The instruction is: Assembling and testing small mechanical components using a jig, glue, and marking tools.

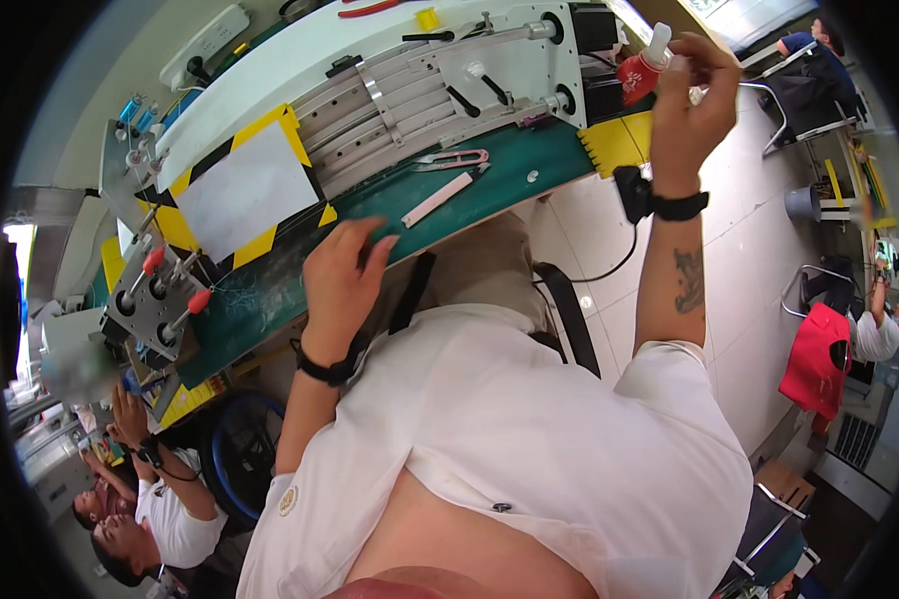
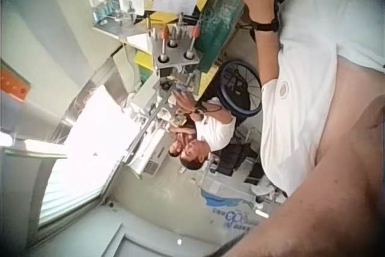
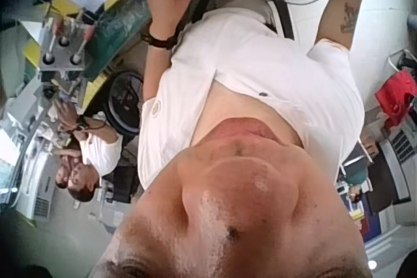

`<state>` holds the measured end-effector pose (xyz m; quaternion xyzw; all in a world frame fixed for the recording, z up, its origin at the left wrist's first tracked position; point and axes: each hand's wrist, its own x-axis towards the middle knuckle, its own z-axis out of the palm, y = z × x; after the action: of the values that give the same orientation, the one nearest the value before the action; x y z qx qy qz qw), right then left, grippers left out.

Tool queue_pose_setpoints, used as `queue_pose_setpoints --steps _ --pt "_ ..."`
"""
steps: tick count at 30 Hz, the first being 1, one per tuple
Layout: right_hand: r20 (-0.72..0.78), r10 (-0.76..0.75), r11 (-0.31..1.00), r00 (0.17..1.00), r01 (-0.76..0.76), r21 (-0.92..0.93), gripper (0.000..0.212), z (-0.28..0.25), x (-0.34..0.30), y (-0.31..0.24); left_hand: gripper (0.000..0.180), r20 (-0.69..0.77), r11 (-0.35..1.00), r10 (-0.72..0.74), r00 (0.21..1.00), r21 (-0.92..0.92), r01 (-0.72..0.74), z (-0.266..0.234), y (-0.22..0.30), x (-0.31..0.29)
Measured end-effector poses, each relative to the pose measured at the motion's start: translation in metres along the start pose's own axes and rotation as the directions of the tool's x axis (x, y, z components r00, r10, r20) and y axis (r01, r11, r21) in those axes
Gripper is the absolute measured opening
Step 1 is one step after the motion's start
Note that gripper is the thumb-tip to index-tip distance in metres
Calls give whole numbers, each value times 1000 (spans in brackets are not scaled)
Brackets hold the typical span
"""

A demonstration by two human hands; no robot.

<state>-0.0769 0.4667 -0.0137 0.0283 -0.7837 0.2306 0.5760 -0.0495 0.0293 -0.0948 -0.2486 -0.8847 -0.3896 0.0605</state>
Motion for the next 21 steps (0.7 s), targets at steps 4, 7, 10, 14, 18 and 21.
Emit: queue_pose_setpoints --steps 4,7,10,14,18,21 --pt "361 14 926 933 -148 348 20 27 -55 -100 15 -14 988 116 993 108 -113 32 -5 21" --pt "635 -174 910 753 -124 396 31 36 -77 -139 19 -22 985 54 998 165 -49 33 -2 19" --pt "787 -215 974 579 63 220 41 44 -97 -168 26 -21 987 58 998 151 -54 14 4 6" --pt "927 -183 980 329 135 145 30 55 -106 -185 24 -37 991 83 996 108 -78 -30 19 -7" --pt "878 -373 913 300 -49 404 25 77 -73 -218 23 -198 991 90 976 -80 -108 -103 38 -23" --pt "785 -384 725 486 -369 582 21 100 -50 -251 16 -645 996 21 764 81 42 -143 10 -37"
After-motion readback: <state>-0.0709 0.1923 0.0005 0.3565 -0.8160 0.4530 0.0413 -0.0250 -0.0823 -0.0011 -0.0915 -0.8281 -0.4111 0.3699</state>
